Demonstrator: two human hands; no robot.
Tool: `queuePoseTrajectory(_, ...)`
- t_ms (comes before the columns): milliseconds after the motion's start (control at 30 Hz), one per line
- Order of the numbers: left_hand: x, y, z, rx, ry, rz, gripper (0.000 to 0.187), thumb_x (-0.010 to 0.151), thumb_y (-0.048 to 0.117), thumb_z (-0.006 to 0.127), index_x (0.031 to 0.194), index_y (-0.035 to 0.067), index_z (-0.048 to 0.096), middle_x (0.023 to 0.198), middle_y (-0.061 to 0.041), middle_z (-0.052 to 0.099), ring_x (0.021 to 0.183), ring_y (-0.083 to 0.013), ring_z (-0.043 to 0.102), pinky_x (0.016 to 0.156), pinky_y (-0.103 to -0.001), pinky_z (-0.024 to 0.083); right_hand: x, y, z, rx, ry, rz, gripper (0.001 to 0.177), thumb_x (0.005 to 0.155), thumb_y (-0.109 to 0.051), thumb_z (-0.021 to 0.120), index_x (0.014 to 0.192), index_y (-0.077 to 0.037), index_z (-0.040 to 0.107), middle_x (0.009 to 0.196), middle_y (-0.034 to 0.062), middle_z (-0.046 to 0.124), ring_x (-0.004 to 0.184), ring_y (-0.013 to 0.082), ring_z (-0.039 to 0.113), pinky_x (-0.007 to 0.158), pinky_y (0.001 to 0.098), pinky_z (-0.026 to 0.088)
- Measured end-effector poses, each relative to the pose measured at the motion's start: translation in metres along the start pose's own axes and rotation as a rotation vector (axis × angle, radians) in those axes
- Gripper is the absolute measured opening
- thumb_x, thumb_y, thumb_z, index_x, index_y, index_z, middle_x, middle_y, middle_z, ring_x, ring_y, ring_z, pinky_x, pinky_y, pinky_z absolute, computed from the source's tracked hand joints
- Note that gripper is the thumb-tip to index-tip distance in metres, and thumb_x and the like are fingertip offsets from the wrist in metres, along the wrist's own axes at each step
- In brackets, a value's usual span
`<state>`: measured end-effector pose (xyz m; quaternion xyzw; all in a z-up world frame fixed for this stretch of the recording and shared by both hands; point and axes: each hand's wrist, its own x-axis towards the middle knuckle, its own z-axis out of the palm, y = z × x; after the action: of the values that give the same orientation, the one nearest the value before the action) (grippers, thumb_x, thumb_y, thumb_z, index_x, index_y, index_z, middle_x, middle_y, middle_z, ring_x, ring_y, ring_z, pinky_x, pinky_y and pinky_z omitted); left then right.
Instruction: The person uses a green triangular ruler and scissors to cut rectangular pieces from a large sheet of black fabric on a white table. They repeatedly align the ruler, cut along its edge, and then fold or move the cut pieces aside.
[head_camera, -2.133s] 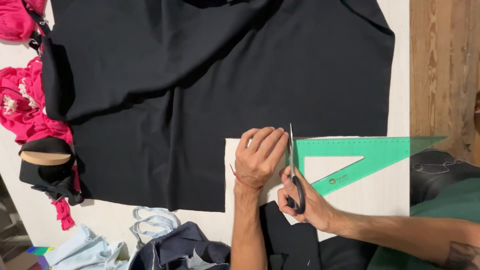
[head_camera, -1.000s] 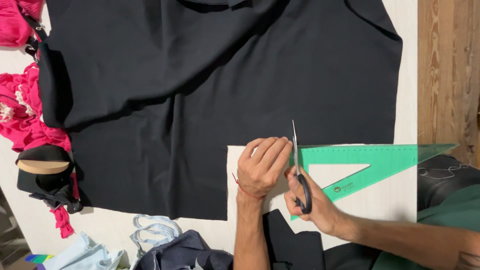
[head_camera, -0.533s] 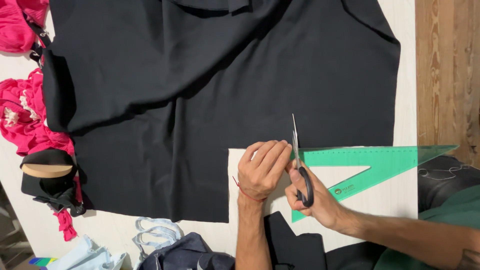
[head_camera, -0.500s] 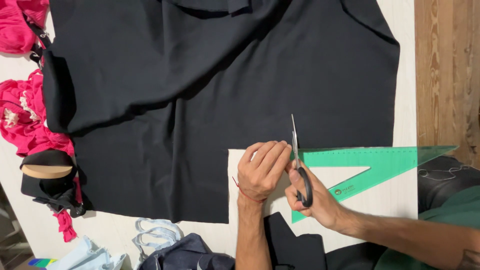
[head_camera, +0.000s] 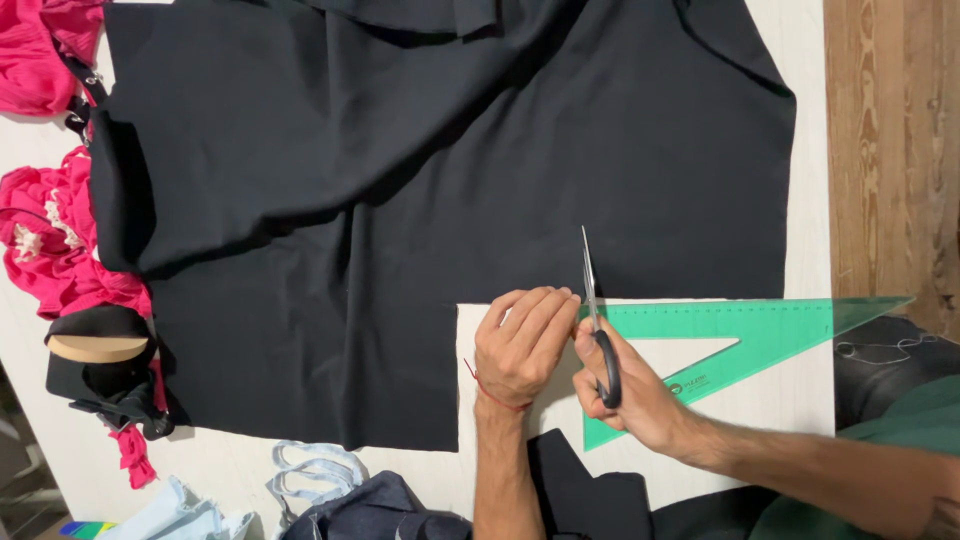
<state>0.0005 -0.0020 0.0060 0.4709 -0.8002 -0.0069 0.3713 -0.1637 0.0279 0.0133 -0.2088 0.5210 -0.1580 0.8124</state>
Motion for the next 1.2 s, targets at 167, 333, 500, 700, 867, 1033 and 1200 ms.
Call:
queuePoseTrajectory(167, -0.004, -0.002, 0.003, -0.068, 0.013, -0.074, 0.008, 0.105, 0.002, 0.068, 0.1, 0.001, 0.075, 0.102, -0.01, 0.077, 0.09, -0.0247, 0.076, 0.08, -0.04, 0.058, 0.005, 0.003, -0.006, 0.004, -0.029, -0.006, 0.045, 0.103, -0.059, 0.051, 0.101, -0.015, 0.041, 0.05, 0.0041, 0.035, 0.042, 0.0129, 0.032, 0.037, 0.0263, 0.019)
queuePoseTrajectory(333, -0.004, -0.002, 0.003, -0.072, -0.001, -0.109, 0.009, 0.107, 0.005, 0.068, 0.101, 0.004, 0.075, 0.102, -0.007, 0.077, 0.094, -0.0223, 0.076, 0.083, -0.039, 0.056, 0.009, -0.003, -0.004, 0.049, -0.029, -0.01, 0.042, 0.103, -0.058, 0.053, 0.102, -0.017, 0.043, 0.05, 0.0044, 0.035, 0.041, 0.0109, 0.028, 0.036, 0.0249, 0.015)
queuePoseTrajectory(500, -0.001, -0.002, 0.002, -0.083, 0.005, -0.11, 0.009, 0.106, 0.004, 0.068, 0.099, 0.004, 0.074, 0.1, -0.007, 0.076, 0.092, -0.0227, 0.076, 0.081, -0.038, 0.055, 0.011, -0.001, -0.003, 0.046, 0.002, 0.014, 0.044, 0.101, -0.059, 0.052, 0.104, -0.017, 0.045, 0.049, 0.0059, 0.038, 0.04, 0.0116, 0.029, 0.035, 0.0256, 0.018)
queuePoseTrajectory(700, -0.015, -0.003, 0.015, -0.101, 0.118, -0.165, 0.008, 0.102, 0.008, 0.074, 0.098, 0.006, 0.08, 0.097, -0.007, 0.078, 0.089, -0.0255, 0.078, 0.08, -0.039, 0.063, 0.028, 0.015, -0.015, 0.021, -0.06, -0.203, 0.034, 0.116, -0.05, 0.042, 0.113, -0.016, 0.048, 0.046, 0.004, 0.04, 0.031, 0.0104, 0.032, 0.028, 0.0203, 0.026)
queuePoseTrajectory(867, -0.017, -0.004, 0.016, -0.108, 0.109, -0.168, 0.007, 0.102, 0.007, 0.074, 0.098, 0.005, 0.08, 0.098, -0.007, 0.078, 0.089, -0.0263, 0.078, 0.08, -0.04, 0.063, 0.029, 0.018, -0.017, 0.032, -0.055, -0.208, 0.033, 0.116, -0.048, 0.042, 0.113, -0.016, 0.049, 0.046, 0.0041, 0.039, 0.03, 0.0109, 0.032, 0.028, 0.021, 0.026)
queuePoseTrajectory(1033, -0.016, -0.003, 0.014, -0.123, 0.104, -0.188, 0.006, 0.101, 0.005, 0.074, 0.098, 0.004, 0.079, 0.097, -0.008, 0.078, 0.089, -0.027, 0.078, 0.08, -0.041, 0.063, 0.027, 0.014, -0.016, 0.029, -0.047, -0.196, 0.034, 0.115, -0.05, 0.045, 0.113, -0.017, 0.05, 0.046, 0.0043, 0.039, 0.031, 0.0107, 0.031, 0.028, 0.0211, 0.026)
queuePoseTrajectory(1200, -0.018, -0.005, 0.015, -0.143, 0.108, -0.193, 0.005, 0.101, 0.006, 0.075, 0.098, 0.004, 0.079, 0.097, -0.007, 0.078, 0.09, -0.0269, 0.078, 0.081, -0.04, 0.063, 0.033, 0.009, -0.018, 0.051, -0.036, -0.2, 0.033, 0.116, -0.049, 0.043, 0.114, -0.017, 0.05, 0.046, 0.0046, 0.038, 0.031, 0.0102, 0.031, 0.028, 0.02, 0.025)
